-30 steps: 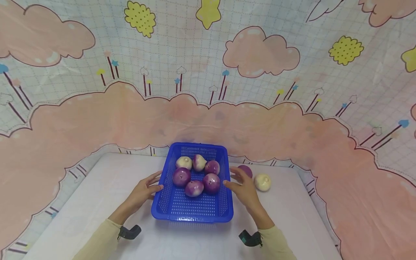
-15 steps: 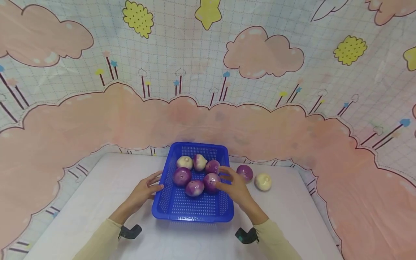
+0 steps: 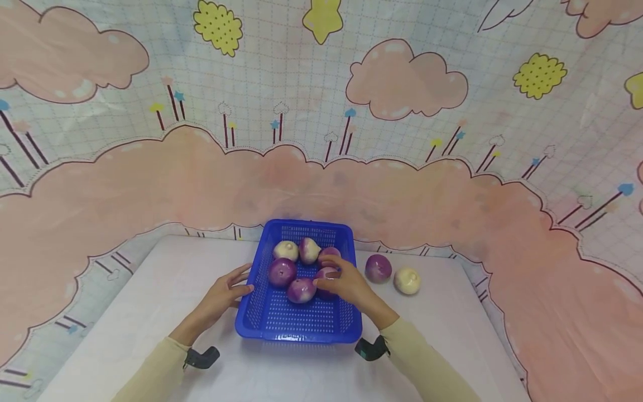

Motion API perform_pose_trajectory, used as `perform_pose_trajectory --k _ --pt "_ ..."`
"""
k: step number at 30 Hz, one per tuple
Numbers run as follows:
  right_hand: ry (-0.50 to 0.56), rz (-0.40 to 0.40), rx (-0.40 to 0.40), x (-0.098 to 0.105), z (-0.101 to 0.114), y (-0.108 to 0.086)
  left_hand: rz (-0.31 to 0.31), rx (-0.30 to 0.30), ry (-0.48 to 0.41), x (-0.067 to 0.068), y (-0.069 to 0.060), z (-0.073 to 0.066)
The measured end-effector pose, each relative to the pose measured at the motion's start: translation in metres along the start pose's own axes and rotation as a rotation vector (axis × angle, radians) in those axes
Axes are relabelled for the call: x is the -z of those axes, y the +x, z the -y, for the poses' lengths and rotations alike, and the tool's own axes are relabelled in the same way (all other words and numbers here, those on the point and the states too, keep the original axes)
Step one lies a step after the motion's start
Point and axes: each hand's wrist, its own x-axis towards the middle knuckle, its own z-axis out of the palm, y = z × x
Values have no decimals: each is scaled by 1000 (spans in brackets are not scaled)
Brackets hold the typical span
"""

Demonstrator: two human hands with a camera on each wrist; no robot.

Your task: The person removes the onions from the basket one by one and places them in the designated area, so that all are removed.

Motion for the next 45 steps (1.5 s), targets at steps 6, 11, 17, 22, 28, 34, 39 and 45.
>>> perform_pose_trajectory --k 6,11,17,22,28,34,39,45 --pt "-18 64 -30 -5 2 13 1 2 -1 1 1 0" --pt "-66 84 -76 -13 3 23 3 2 3 2 1 -1" --pt "-155 97 -98 -21 2 33 5 -5 -1 2 1 -1" --pt "-156 96 -135 -26 -1 40 12 -13 3 1 1 0" --pt "-202 118 -157 -32 -4 48 6 -12 -6 1 1 -1" --pt "-209 161 -195 -36 -6 54 2 -10 -3 1 0 -1" --pt "-245 185 -183 -40 -6 60 0 -4 -9 1 0 -2" --pt "-299 222 -142 -45 -8 66 -4 3 -19 0 1 -2"
